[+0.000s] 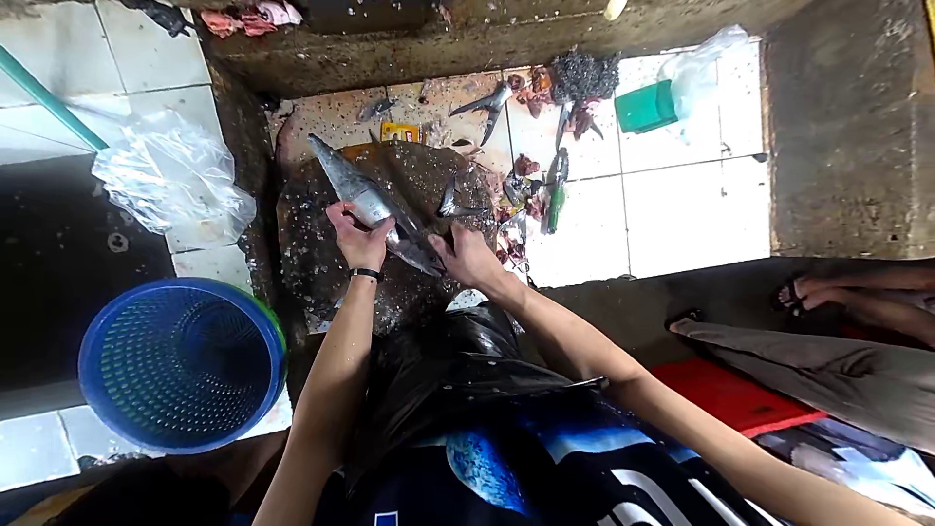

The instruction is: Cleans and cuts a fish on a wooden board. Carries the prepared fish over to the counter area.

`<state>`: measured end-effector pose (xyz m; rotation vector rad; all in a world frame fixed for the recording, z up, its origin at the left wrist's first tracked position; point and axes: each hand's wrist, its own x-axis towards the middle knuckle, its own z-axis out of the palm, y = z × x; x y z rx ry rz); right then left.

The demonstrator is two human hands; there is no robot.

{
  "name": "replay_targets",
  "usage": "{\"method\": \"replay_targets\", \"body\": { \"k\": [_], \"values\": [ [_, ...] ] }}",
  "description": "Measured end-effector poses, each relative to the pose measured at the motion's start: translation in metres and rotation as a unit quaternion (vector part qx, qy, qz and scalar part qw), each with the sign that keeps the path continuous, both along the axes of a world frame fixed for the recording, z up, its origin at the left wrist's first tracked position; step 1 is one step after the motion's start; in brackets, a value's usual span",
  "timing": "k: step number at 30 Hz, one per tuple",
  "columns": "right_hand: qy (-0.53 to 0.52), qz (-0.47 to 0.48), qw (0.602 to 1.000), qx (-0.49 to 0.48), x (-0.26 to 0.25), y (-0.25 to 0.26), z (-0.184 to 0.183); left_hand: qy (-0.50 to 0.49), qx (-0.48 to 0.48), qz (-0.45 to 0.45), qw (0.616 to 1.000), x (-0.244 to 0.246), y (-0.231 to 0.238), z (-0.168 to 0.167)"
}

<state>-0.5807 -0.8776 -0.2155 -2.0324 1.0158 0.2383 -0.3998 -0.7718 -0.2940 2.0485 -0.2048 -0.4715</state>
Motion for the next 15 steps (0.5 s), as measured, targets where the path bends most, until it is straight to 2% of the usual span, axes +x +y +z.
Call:
{"method": "replay_targets", "body": {
  "k": [2, 6, 8, 10, 12, 13, 15],
  "values": [
    [-0.033, -0.010, 0.999, -0.023, -0.007, 0.009, -0.006, 0.006, 0.005, 0.000, 1.000, -0.004, 0.003, -0.001],
    [0.102, 0.027, 0.994, 0.029, -0.008, 0.004, -0.032, 0.010, 0.019, 0.004, 1.000, -0.002, 0.006, 0.001],
    [0.095, 0.023, 0.995, 0.016, -0.018, -0.003, -0.035, -0.067, 0.062, -0.080, 0.993, 0.002, 0.019, 0.013],
    [0.062, -0.016, 0.998, -0.007, -0.040, -0.007, -0.037, -0.203, 0.088, -0.265, 0.939, 0.007, 0.041, 0.025],
    [0.029, -0.057, 0.998, -0.012, -0.053, -0.016, -0.035, -0.287, 0.130, -0.447, 0.837, 0.018, 0.047, 0.025],
    [0.011, -0.072, 0.997, -0.017, -0.059, -0.019, -0.035, -0.301, 0.149, -0.506, 0.794, 0.021, 0.044, 0.021],
    [-0.032, -0.093, 0.995, -0.020, -0.067, -0.019, -0.034, -0.333, 0.125, -0.572, 0.740, 0.030, 0.032, 0.008]
  ]
}}
